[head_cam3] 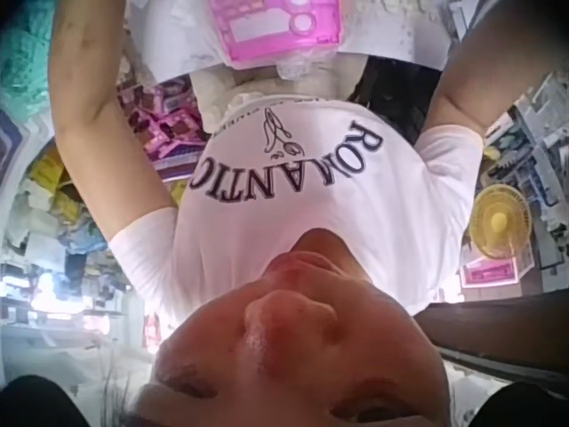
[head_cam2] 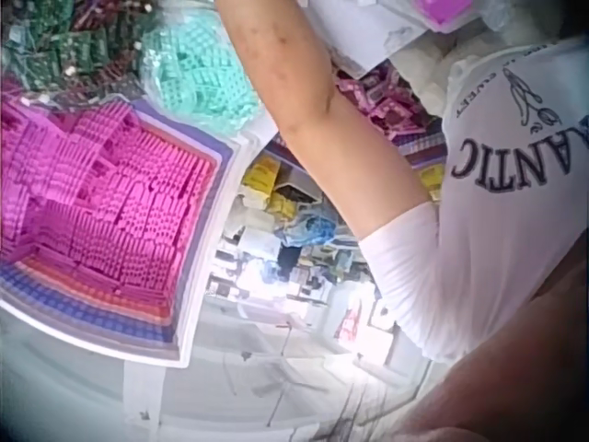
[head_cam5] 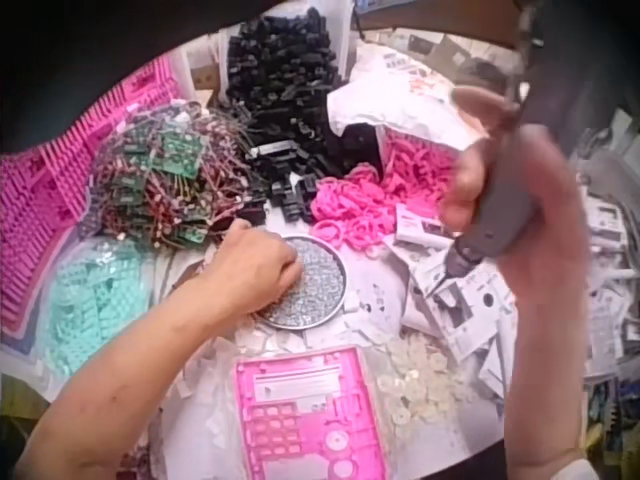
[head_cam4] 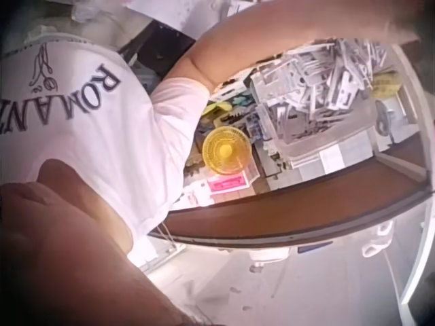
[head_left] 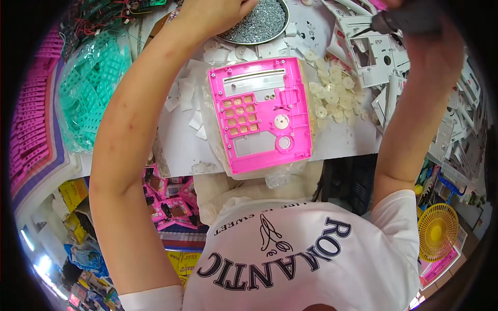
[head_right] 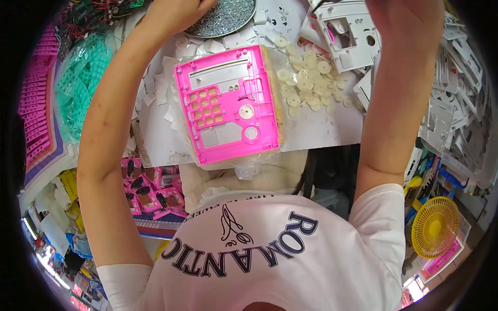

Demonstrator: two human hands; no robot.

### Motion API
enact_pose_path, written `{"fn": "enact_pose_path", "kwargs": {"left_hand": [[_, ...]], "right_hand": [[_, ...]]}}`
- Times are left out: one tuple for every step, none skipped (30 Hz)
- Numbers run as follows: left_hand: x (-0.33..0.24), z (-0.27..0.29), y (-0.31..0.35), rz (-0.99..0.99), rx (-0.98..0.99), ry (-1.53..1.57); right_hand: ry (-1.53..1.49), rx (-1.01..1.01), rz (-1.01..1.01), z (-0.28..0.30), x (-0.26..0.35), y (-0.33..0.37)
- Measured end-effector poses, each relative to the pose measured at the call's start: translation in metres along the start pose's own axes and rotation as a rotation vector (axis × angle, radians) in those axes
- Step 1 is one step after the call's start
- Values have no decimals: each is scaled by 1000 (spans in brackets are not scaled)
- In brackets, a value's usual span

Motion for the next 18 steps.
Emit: {"fn": "enact_pose_path", "kwargs": {"left_hand": [[3,-1,-2,2,-8,-18],[6,-3,-4,11,-2,-44],[8,-3,-5,20,2,-71],[11,-4,-4,30,7,-99],[8,6,-3,23,-50,-69],[4,17,1,17,-107,-40],[1,28,9,11,-164,-12],[-4,41,20,9,-221,15],[-12,54,31,0,-279,54],[-20,67,42,-9,-336,92],[-39,71,62,-51,-292,164],[-66,72,87,-98,-249,242],[-94,71,108,-125,-158,375],[-111,75,124,-125,-103,543],[-117,76,137,-85,-121,593],[-121,74,148,-47,-141,644],[-122,73,153,-13,-162,697],[-123,72,155,-13,-158,689]], "right_hand": [[-130,47,-33,-9,-7,-6],[-259,90,-74,-19,-15,-11],[-347,22,-134,-22,-24,-14],[-377,-20,-174,-25,-29,-13],[-403,-67,-216,-26,-35,-13],[-373,-87,-236,-28,-39,-9],[-336,-142,-254,-29,-38,-1],[-301,-195,-273,-30,-37,7],[-255,-256,-298,-29,-34,17],[-249,-450,-362,-20,-33,52],[-321,-453,-327,-32,-28,64],[-389,-454,-295,-45,-24,76],[-440,-325,-224,-66,-15,70],[-503,-186,-157,-88,-8,64],[-496,-183,-160,-98,-7,64],[-485,-182,-163,-106,-5,63],[-471,-184,-165,-115,-4,63],[-469,-179,-171,-117,-3,63]]}}
Point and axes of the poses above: each hand's wrist, its own y-axis away from the middle knuckle, its own z-axis out of the back of the hand, x = y × z, the point moved 9 cm from there along -y, towards the middle knuckle, and after that the axes turned 6 degrees about -y, right-handed, at the moved point
